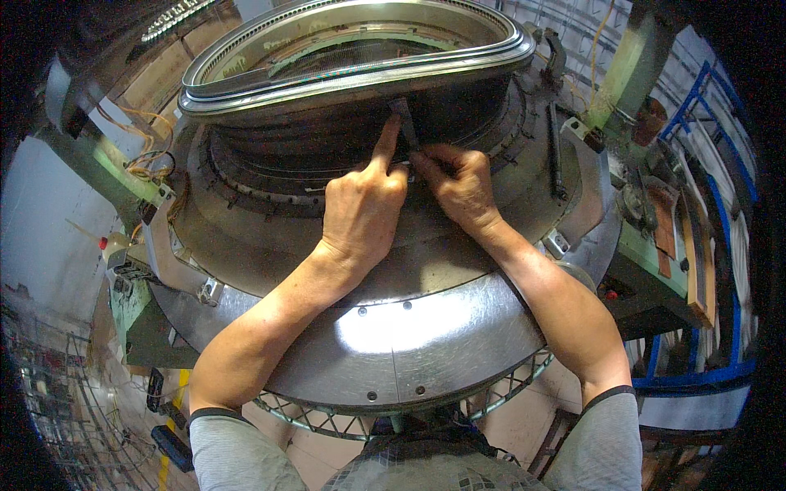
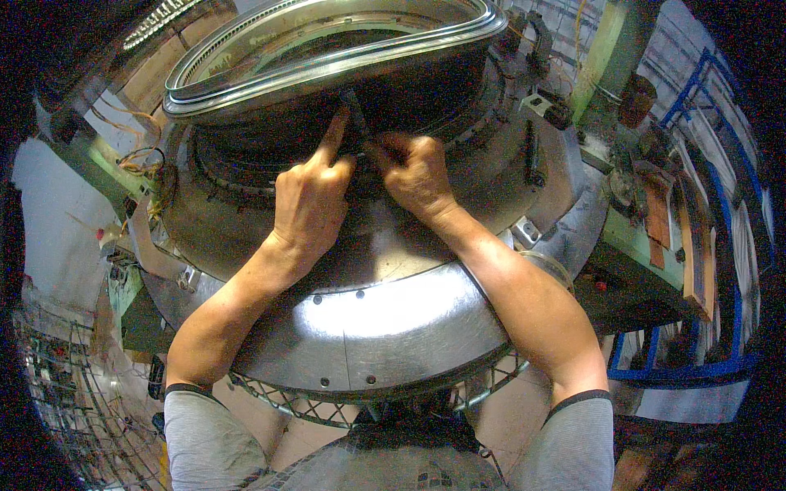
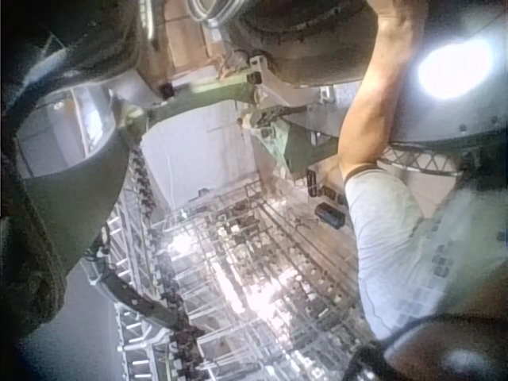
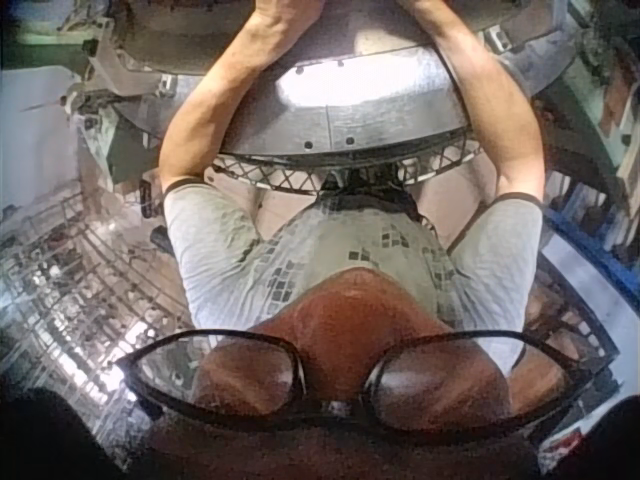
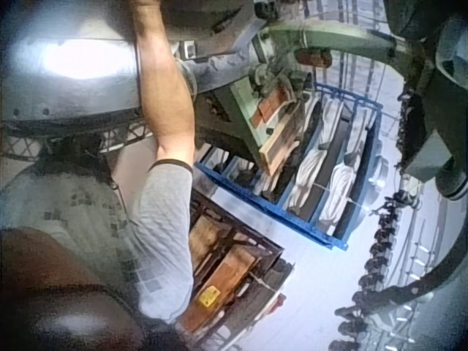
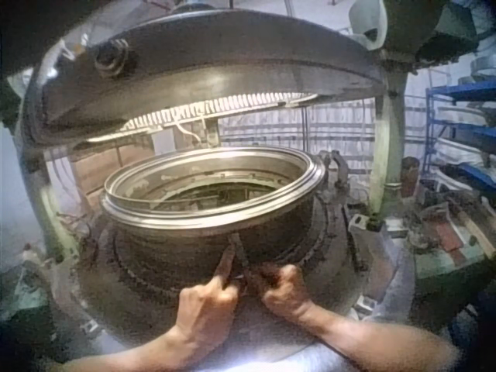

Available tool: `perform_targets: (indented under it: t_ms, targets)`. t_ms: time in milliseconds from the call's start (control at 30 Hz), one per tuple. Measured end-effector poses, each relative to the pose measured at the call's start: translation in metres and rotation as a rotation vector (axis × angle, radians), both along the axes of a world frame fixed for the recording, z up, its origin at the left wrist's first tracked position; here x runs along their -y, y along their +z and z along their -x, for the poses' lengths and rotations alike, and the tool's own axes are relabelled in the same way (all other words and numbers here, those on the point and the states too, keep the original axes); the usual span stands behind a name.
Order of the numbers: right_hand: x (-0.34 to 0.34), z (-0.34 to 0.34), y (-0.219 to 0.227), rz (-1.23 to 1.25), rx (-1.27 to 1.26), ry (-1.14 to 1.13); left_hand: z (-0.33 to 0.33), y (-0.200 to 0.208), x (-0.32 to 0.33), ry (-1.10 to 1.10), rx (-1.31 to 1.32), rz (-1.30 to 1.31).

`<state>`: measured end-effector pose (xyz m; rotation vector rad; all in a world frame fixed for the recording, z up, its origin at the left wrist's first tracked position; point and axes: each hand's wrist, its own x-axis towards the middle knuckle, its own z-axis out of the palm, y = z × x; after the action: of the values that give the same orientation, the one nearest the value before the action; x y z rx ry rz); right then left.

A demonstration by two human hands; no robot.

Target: The person repeatedly picks up small metal strips from a wooden tray and inserts them into slots around the rim of a large circular metal assembly. The person handles the strips one at a time, aligning and pressing them into place.

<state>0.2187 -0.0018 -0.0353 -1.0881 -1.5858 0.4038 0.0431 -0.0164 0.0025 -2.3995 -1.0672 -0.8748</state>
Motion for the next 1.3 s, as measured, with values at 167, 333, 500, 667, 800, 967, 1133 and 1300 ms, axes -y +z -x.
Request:
perform_targets:
  t_ms: [167, 333, 500, 667, 800, 967, 1133, 1300]
  targets:
    - [-0.0008, -0.0006, -0.0005, 0.018, -0.011, -0.001, 0.0003, -0.0003, 0.0005, -0.005, 0.008, 0.006]
    - [-0.0021, 0.0012, -0.0006, -0.054, -0.008, -0.022, 0.0009, 0.0001, 0.0001, -0.009, -0.002, 0.015]
    - [-0.0009, 0.0013, -0.0002, -0.042, -0.019, -0.012, 0.0007, 0.0, 0.0004, 0.002, -0.009, 0.034]
    - [0.0, -0.0004, 0.0012, 0.06, 0.035, -0.047, 0.0008, 0.0009, -0.0002, -0.017, 0.01, 0.033]
    - [0.0, -0.0002, 0.0017, 0.039, 0.038, -0.047, 0.0006, 0.0013, -0.0006, -0.009, 0.003, 0.037]
    - [0.0001, -0.0002, 0.0018, 0.04, 0.053, -0.062, 0.001, 0.0013, -0.0011, -0.02, -0.002, 0.041]
    - [-0.0002, 0.0008, 0.002, 0.005, 0.037, -0.05, 0.0011, 0.0003, -0.0018, -0.018, -0.01, 0.049]
    - [0.0002, 0.0003, 0.0027, 0.027, 0.052, -0.068, 0.0006, 0.0001, -0.0032, -0.035, -0.001, 0.052]
